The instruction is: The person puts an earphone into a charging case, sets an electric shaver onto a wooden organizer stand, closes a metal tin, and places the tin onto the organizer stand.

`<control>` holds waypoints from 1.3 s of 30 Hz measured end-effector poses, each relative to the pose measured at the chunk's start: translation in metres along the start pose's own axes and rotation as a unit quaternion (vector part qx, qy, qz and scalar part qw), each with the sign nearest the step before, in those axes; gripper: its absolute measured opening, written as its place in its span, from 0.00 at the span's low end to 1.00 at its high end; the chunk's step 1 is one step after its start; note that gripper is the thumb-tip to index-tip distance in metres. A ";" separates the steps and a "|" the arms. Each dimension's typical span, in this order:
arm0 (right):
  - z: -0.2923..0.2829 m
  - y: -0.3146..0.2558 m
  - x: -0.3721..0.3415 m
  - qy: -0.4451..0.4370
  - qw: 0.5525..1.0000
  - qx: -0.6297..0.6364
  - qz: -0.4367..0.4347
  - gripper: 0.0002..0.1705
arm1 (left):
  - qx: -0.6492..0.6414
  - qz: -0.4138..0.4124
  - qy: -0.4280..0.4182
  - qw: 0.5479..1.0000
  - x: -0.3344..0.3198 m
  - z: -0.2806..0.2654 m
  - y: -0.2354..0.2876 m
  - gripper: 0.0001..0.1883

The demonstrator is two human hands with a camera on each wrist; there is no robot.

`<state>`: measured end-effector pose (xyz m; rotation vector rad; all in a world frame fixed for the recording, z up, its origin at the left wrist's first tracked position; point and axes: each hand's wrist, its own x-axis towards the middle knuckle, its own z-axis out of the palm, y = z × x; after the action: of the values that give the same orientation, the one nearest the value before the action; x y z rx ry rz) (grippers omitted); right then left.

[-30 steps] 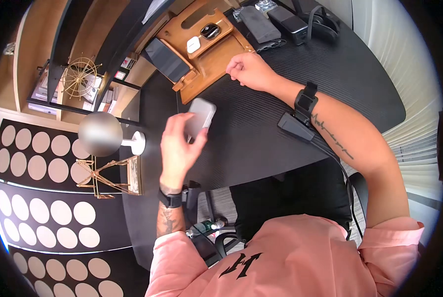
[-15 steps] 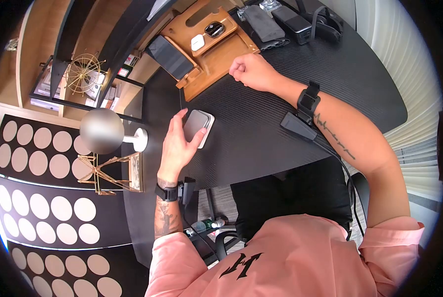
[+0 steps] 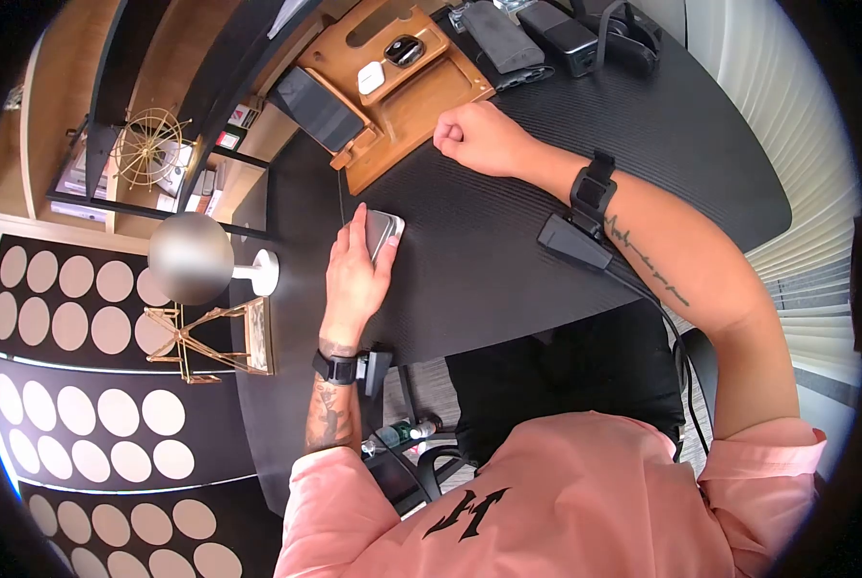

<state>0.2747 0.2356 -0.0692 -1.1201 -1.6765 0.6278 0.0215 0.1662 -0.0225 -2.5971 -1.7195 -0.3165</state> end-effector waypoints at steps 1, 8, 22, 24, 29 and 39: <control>0.001 0.000 0.000 0.000 1.000 0.001 -0.002 0.08 | 0.008 -0.006 0.014 1.000 0.000 0.002 0.000 0.32; 0.001 -0.004 -0.001 -0.007 1.000 0.017 0.000 0.07 | 0.048 0.027 0.021 0.998 -0.003 0.005 -0.002 0.36; 0.003 -0.021 -0.009 -0.134 0.984 0.013 -0.120 0.33 | -0.554 -0.043 -0.234 0.798 0.070 0.000 0.001 0.24; 0.005 -0.014 -0.006 -0.076 0.987 -0.017 -0.143 0.33 | -0.576 -0.032 -0.218 0.787 0.076 0.009 -0.001 0.23; -0.005 -0.019 -0.003 -0.142 0.974 0.169 0.053 0.36 | -0.564 0.073 -0.076 0.819 0.076 0.021 0.018 0.21; 0.002 -0.017 -0.005 -0.155 0.966 0.205 0.032 0.38 | -0.464 0.149 0.002 0.873 0.069 0.030 0.020 0.24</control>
<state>0.2665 0.2235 -0.0584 -0.8070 -1.6679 1.1801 0.0710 0.2247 -0.0382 -3.3731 -1.2915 -1.4346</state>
